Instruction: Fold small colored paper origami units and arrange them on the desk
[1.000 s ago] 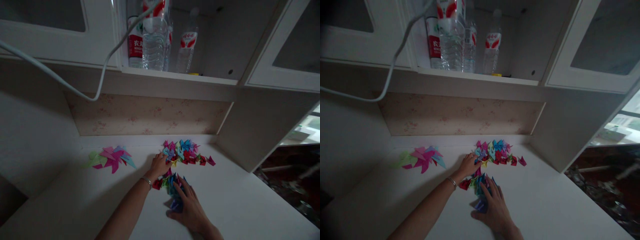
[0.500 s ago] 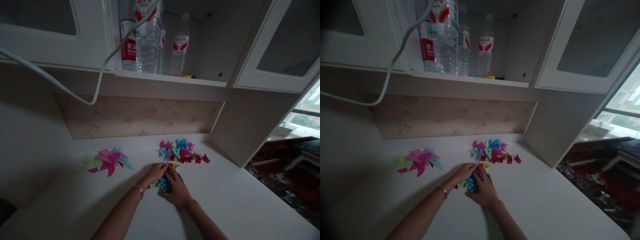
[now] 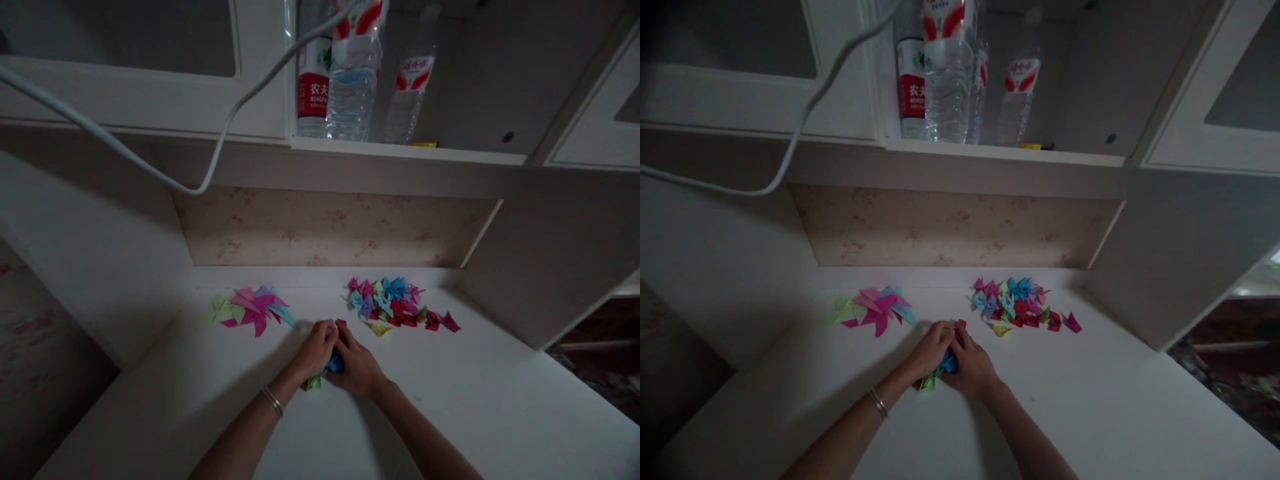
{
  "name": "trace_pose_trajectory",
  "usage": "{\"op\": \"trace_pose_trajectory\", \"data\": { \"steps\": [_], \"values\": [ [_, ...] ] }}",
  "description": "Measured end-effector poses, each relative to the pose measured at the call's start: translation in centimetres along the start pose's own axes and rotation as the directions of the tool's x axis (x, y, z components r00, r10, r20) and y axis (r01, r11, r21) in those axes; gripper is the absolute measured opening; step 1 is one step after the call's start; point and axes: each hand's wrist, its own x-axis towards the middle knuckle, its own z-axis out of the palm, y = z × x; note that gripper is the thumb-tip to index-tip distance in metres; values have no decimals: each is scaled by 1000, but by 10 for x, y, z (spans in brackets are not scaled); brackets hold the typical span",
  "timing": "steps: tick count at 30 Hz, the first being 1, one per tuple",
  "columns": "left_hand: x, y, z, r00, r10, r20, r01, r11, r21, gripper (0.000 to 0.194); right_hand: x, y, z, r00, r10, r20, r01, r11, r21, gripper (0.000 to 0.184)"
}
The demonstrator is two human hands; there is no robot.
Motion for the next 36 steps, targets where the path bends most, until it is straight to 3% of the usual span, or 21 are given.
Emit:
{"op": "trace_pose_trajectory", "data": {
  "steps": [7,11,15,19,22,26,32,36],
  "values": [
    [-28,-13,-50,997,-72,-12,72,997,-3,33,15,-23,-8,995,-45,84,53,994,-91,62],
    [-64,-14,-63,1000,3,-11,-2,992,127,39,26,-31,-13,992,-52,118,67,990,-122,48],
    [-96,-17,-64,998,40,52,-52,964,259,53,43,-35,-12,991,-29,127,47,988,-145,36],
    [-107,-25,-65,997,1,78,-31,924,381,30,65,-45,-6,987,-13,158,43,982,-183,36],
    [-110,-29,-68,997,-15,73,-18,903,430,31,78,-55,-2,981,-5,193,46,977,-207,35],
    [-119,-32,-68,995,-38,97,-3,919,395,34,89,-66,0,975,15,223,37,973,-226,32],
    [-124,-45,-62,995,-100,-8,99,972,214,39,113,-78,-2,966,66,251,-4,971,-238,30],
    [-124,-51,-60,994,-95,-61,103,986,131,22,150,-102,-5,963,66,260,-5,973,-230,30]
  ]
}}
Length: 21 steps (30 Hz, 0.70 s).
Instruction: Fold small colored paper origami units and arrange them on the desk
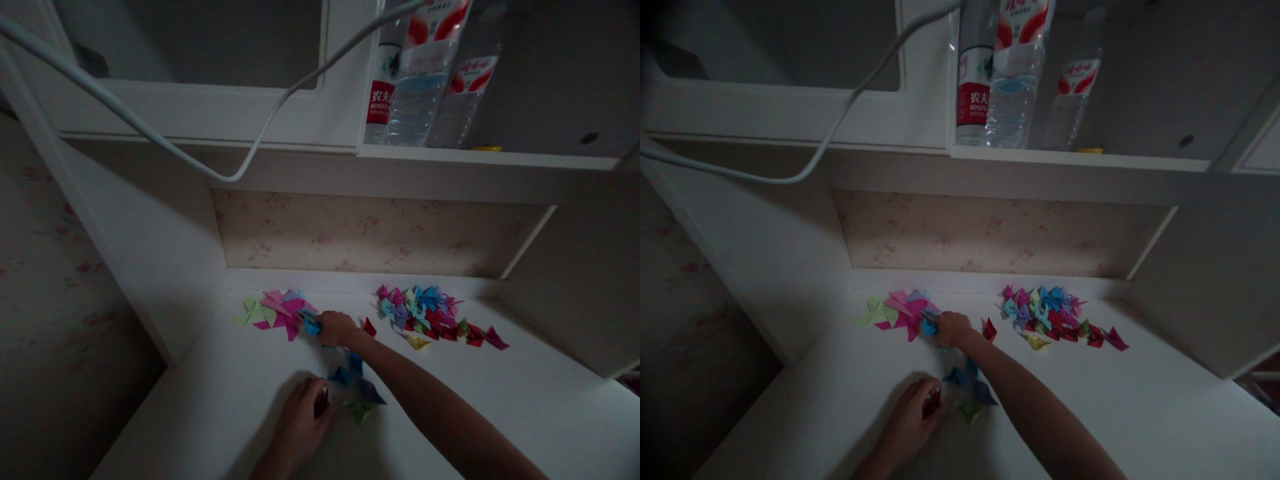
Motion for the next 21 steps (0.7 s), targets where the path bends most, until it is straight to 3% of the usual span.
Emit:
{"op": "trace_pose_trajectory", "data": {
  "steps": [2,6,8,10,13,16,18,21],
  "values": [
    [0,0,1,1000,4,-15,-4,1000,18,10,21,-18,-12,999,-8,-32,9,1000,21,35],
    [-2,-2,2,1000,-1,-32,3,998,64,11,54,-51,-29,987,-21,-161,34,996,81,59],
    [-3,-3,1,999,7,-31,-4,997,78,11,58,-58,-30,978,-17,-209,39,994,105,69],
    [-4,-3,-1,999,17,-41,-14,996,86,10,54,-56,-23,974,-9,-228,39,991,128,67],
    [-6,-1,-4,998,36,-52,-32,997,72,12,32,-37,-3,974,11,-226,27,986,167,47],
    [-9,-2,-4,994,55,-90,-46,994,99,22,0,1,15,965,85,-247,-29,975,221,31],
    [-10,-3,-1,992,79,-95,-62,984,165,35,-22,32,21,945,169,-281,-91,958,271,30],
    [-11,-2,11,989,148,-12,-139,952,274,56,-47,79,26,906,275,-320,-154,921,358,35]
  ]
}}
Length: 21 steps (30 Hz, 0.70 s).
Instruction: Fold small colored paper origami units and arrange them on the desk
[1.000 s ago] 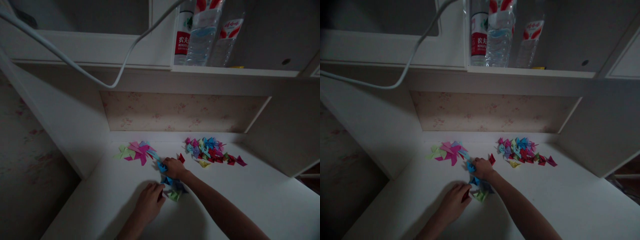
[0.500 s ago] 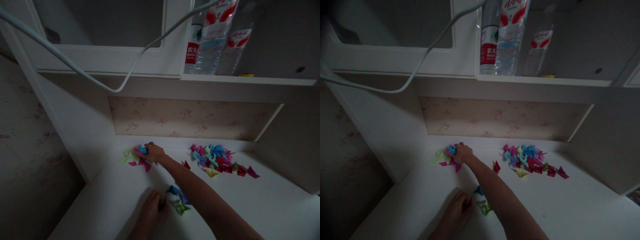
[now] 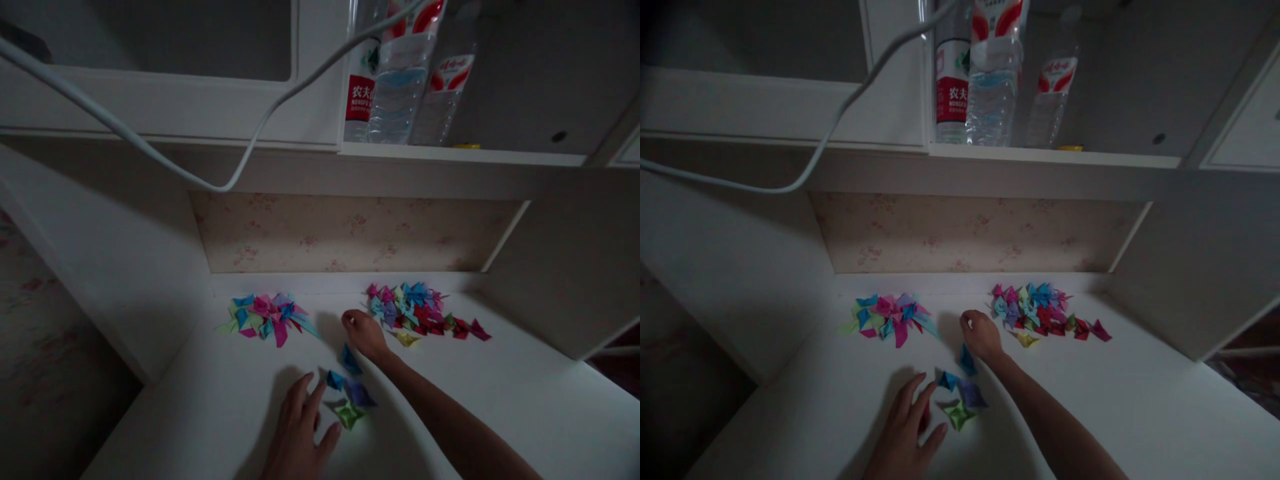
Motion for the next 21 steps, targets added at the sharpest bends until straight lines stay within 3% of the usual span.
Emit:
{"op": "trace_pose_trajectory", "data": {
  "steps": [3,6,12,15,18,21],
  "values": [
    [6,14,13,994,95,61,-100,991,89,78,-7,32,-9,1000,10,9,-11,996,90,33],
    [18,32,24,992,117,56,-124,982,143,88,-18,40,-5,996,-22,87,4,978,208,30],
    [37,42,39,991,129,38,-134,977,163,78,-61,10,11,994,-25,109,-25,904,427,45],
    [37,41,42,990,138,34,-142,972,187,77,-85,-4,12,996,19,90,-68,809,584,46],
    [35,43,42,988,145,49,-152,967,206,83,-102,-8,12,994,61,95,-111,696,709,45],
    [35,46,39,982,179,64,-188,965,182,77,-112,-2,14,993,96,76,-121,678,725,44]
  ]
}}
